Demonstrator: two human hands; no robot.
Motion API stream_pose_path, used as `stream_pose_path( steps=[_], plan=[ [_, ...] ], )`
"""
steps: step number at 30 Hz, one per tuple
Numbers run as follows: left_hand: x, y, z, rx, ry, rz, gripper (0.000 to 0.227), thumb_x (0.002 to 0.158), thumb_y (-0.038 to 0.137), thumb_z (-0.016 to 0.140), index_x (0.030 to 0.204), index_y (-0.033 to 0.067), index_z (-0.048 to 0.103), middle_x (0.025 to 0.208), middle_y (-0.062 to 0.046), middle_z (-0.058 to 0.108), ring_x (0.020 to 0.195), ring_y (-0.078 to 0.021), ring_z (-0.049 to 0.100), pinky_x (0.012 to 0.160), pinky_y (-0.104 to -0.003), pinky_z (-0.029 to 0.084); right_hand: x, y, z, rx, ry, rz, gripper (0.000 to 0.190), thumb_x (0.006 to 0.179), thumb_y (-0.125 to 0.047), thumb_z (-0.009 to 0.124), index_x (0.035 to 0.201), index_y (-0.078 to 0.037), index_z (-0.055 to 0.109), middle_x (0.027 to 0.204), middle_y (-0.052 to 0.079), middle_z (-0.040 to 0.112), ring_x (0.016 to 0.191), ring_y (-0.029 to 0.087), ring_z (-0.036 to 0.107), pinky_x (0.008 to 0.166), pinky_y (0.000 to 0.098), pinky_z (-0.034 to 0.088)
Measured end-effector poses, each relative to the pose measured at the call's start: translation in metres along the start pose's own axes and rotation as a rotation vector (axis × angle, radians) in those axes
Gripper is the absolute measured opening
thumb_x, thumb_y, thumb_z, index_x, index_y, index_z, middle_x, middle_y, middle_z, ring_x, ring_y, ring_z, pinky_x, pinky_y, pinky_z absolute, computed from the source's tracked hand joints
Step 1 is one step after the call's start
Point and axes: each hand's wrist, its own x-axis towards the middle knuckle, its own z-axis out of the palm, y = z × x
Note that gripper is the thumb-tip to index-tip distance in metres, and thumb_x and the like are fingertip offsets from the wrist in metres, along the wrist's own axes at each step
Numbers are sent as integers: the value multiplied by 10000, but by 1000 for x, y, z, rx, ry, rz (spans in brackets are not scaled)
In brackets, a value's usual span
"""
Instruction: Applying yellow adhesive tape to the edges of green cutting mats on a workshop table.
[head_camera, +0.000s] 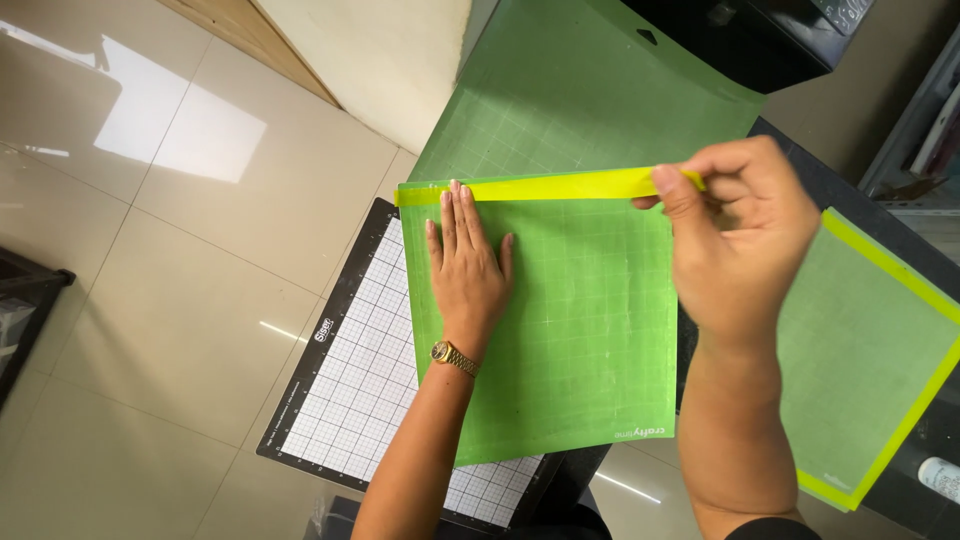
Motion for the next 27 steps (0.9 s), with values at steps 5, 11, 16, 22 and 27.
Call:
stream_pose_path(
  steps=[5,11,16,22,27],
  plan=[
    [-1,-1,1,-89,22,-11,779,1078,466,392,1603,-49,135,1700,-144,238,1590,-251,186,1307,-418,148,-4,43,-29,-2,87,124,203,1129,138,694,1064,61,517,871,233,654,803,302,748,758,337,653],
    [1,-1,-2,-64,33,-12,771,1076,456,387,1597,-61,151,1695,-162,237,1587,-270,191,1304,-414,171,-13,158,-51,-30,206,337,199,1116,59,703,1059,-44,543,870,165,694,762,230,768,631,243,582],
    [2,0,0,-13,3,1,727,1083,461,349,1611,-17,202,1696,-160,219,1585,-280,189,1299,-442,173,-25,221,-43,-78,205,427,166,1072,55,701,1001,-34,580,888,116,721,756,198,775,550,221,588],
    [3,1,1,9,-27,-4,704,1092,465,317,1618,6,230,1698,-154,206,1585,-283,191,1293,-461,180,-30,245,-29,-122,214,360,161,1073,44,710,993,-16,584,873,138,717,747,220,777,537,256,604],
    [3,2,10,-48,-18,-32,750,1045,461,447,1623,21,259,1701,-189,218,1584,-314,205,1259,-494,124,-37,266,-27,-188,248,291,110,1070,67,721,1047,35,619,1009,218,748,770,213,753,525,216,580]
  ],
)
